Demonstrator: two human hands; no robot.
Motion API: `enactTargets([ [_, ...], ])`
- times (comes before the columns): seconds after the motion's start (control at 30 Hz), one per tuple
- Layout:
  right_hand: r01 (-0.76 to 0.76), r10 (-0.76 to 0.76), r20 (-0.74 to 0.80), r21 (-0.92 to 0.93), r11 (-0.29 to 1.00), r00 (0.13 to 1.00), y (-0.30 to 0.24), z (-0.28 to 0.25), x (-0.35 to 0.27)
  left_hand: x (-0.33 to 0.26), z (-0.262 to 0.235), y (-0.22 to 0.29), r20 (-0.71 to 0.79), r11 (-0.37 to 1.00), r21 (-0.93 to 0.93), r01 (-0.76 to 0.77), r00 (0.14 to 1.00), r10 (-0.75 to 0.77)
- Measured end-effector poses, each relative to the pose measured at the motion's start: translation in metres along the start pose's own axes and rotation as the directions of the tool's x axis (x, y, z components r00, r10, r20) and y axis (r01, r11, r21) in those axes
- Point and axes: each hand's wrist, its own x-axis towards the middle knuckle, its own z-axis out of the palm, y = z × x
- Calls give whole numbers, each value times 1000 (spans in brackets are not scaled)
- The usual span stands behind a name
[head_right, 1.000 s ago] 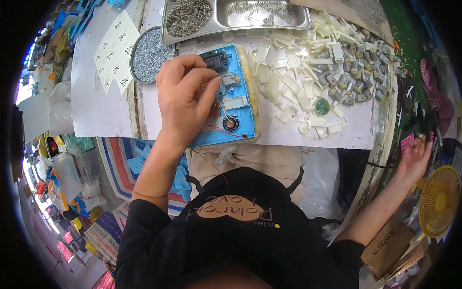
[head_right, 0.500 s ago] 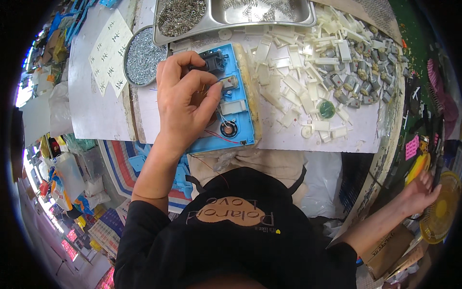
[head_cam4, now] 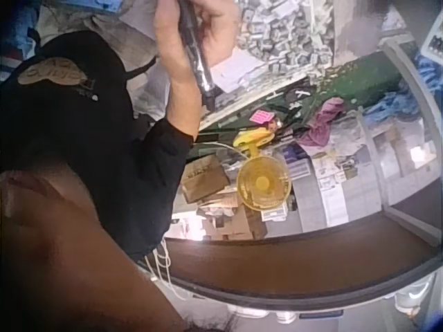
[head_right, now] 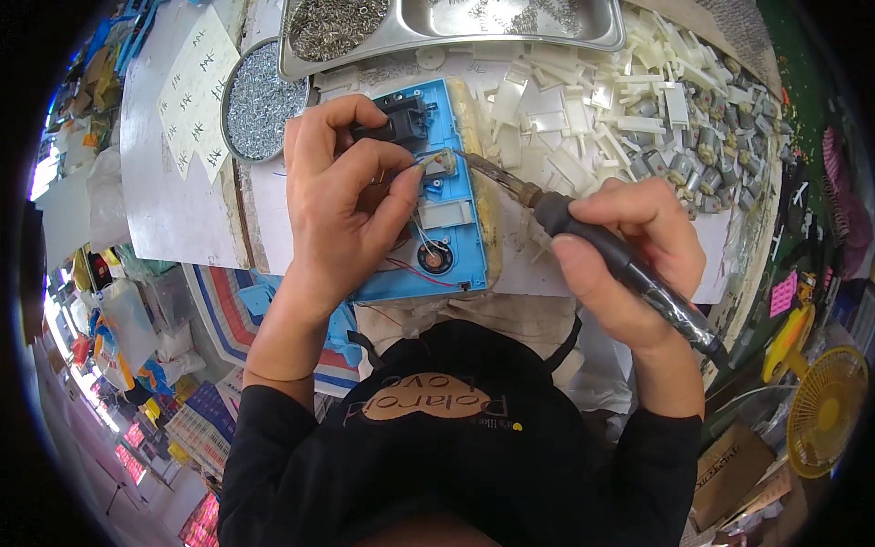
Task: Assembling and soldering electronic components into a blue plastic gadget housing.
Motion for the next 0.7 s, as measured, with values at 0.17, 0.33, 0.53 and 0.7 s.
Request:
enactTargets([
  [0.17,2,2,54,-79,997,999,3,2,2,1,0,-1,-2,1000,-7,-12,1000,12],
  [0.33,-2,9,63,-111,994,998,4,2,3,1,0,-1,1,1000,-10,-5,1000,5],
  [0.53,-21,31,76,-130,991,997,2,1,3,2,-4,0,24,999,24,-39,999,38],
  [0.7,-5,13,73,-110,994,997,0,1,2,3,-5,1,35,999,33,-41,999,40],
])
